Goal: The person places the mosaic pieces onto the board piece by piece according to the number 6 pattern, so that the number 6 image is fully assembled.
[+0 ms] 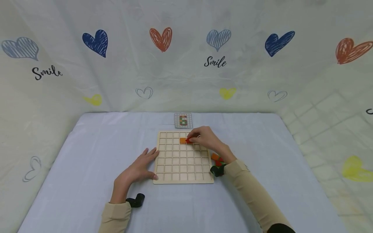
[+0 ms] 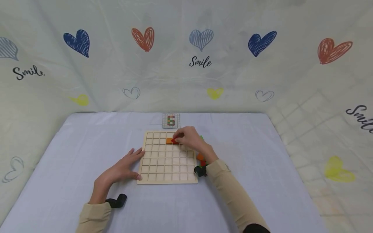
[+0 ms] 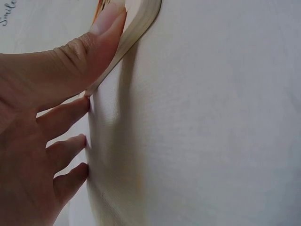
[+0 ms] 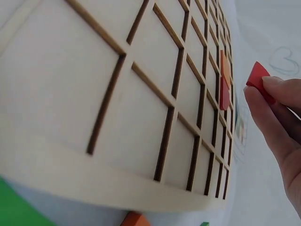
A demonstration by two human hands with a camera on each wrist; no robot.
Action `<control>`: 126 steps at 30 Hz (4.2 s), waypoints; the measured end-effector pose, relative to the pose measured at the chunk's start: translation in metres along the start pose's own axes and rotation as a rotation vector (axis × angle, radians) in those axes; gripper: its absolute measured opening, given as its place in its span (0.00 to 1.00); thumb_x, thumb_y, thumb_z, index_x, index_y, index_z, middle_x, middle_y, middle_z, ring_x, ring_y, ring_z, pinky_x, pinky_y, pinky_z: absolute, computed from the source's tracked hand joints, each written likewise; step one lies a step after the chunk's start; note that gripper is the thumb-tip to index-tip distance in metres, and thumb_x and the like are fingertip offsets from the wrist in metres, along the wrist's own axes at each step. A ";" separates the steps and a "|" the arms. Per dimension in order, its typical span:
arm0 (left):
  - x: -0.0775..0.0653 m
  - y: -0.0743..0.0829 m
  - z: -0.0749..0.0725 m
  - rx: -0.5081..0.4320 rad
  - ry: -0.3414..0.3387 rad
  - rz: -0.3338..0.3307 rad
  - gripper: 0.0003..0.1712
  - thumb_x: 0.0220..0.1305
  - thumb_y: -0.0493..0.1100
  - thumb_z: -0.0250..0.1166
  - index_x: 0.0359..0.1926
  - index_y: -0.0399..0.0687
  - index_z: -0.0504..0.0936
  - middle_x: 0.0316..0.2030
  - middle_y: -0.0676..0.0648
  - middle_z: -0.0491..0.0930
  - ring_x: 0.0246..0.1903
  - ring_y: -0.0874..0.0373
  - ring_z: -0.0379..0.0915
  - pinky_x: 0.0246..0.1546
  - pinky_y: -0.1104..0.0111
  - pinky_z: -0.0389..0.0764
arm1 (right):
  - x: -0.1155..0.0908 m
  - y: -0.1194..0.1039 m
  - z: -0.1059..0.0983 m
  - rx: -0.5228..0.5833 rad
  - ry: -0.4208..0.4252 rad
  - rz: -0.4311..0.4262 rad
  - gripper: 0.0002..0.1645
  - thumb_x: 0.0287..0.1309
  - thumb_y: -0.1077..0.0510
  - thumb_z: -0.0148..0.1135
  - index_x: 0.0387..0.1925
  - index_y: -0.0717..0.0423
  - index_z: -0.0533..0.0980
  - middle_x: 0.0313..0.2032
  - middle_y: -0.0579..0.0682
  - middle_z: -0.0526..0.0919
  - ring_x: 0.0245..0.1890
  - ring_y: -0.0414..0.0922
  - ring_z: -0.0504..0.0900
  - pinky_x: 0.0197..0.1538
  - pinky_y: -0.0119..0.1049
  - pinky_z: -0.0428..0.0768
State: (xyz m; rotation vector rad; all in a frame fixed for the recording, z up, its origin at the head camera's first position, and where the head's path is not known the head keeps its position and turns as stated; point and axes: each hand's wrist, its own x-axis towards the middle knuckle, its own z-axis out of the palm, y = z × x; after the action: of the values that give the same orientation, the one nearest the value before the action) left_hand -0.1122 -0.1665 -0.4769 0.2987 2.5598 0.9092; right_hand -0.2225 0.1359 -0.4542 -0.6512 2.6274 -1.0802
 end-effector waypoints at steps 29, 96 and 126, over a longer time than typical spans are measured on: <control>0.000 -0.002 0.003 -0.016 0.010 0.006 0.60 0.47 0.40 0.83 0.79 0.43 0.61 0.81 0.43 0.51 0.81 0.37 0.33 0.76 0.36 0.52 | 0.049 -0.028 0.030 -0.233 -0.167 -0.131 0.10 0.69 0.64 0.63 0.42 0.56 0.89 0.42 0.51 0.91 0.46 0.49 0.87 0.51 0.40 0.86; 0.000 -0.001 0.001 -0.037 0.006 0.000 0.60 0.45 0.39 0.83 0.79 0.43 0.61 0.81 0.43 0.51 0.81 0.37 0.32 0.77 0.37 0.50 | -0.025 0.056 -0.040 -0.261 0.031 0.027 0.13 0.62 0.69 0.62 0.48 0.66 0.85 0.46 0.58 0.87 0.46 0.55 0.83 0.53 0.51 0.85; 0.000 -0.002 0.004 -0.049 0.006 -0.021 0.60 0.46 0.39 0.83 0.79 0.45 0.61 0.82 0.45 0.51 0.82 0.39 0.32 0.77 0.37 0.49 | -0.025 0.069 -0.038 -0.271 0.010 0.005 0.15 0.57 0.70 0.68 0.48 0.65 0.82 0.42 0.57 0.86 0.41 0.51 0.81 0.50 0.50 0.83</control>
State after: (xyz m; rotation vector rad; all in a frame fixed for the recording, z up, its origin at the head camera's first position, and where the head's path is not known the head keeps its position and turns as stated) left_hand -0.1108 -0.1658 -0.4805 0.2545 2.5367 0.9650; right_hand -0.2362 0.2139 -0.4754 -0.6929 2.8086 -0.7319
